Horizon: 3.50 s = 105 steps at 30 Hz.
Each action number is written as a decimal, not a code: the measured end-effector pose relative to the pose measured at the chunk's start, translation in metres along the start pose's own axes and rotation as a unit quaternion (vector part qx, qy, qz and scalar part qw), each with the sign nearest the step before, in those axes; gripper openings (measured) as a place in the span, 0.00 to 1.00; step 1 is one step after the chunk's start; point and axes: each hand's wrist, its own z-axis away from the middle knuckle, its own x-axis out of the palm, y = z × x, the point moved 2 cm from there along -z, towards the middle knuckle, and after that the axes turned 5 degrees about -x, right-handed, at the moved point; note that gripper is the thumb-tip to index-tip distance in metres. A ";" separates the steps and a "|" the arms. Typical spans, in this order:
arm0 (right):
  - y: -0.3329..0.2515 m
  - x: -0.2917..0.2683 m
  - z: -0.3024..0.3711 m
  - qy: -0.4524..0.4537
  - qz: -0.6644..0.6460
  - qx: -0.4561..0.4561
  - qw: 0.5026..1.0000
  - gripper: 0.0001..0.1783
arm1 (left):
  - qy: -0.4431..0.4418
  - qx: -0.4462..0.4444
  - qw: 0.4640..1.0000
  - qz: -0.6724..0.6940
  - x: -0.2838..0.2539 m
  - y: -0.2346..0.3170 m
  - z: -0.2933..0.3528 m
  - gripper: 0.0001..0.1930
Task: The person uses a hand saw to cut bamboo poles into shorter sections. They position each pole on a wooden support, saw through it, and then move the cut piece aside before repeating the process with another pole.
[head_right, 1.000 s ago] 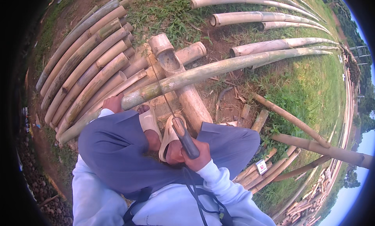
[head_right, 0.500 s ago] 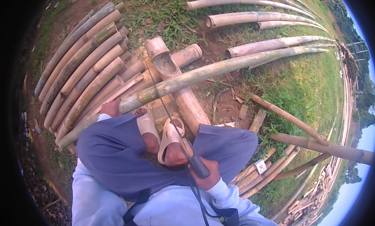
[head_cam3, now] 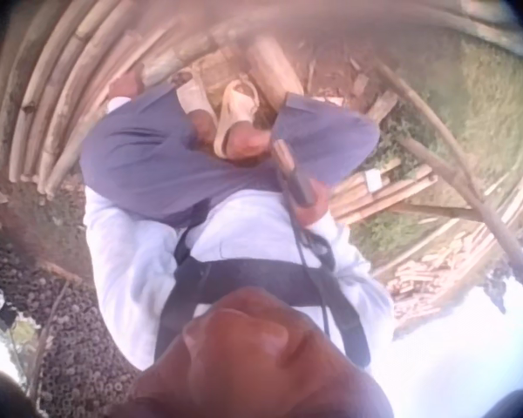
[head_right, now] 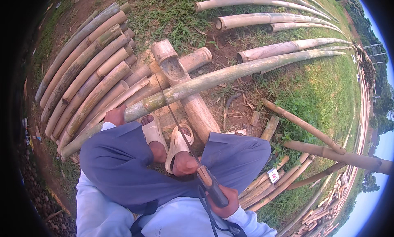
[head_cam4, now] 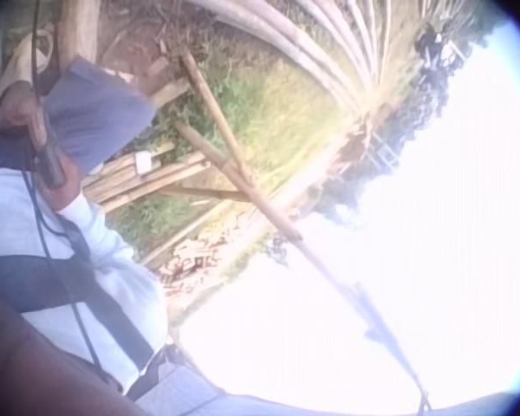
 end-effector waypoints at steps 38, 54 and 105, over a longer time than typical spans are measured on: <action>0.067 0.080 -0.145 0.079 -0.032 -0.089 0.992 0.08 | 0.027 0.033 0.999 -0.003 0.009 0.005 -0.016 0.25; 0.072 0.076 -0.131 0.062 -0.025 -0.084 0.994 0.09 | 0.013 0.031 0.999 -0.002 0.016 0.005 -0.021 0.24; 0.052 0.064 -0.127 0.056 -0.007 -0.052 0.997 0.11 | -0.021 0.023 0.999 0.015 -0.005 0.029 0.008 0.27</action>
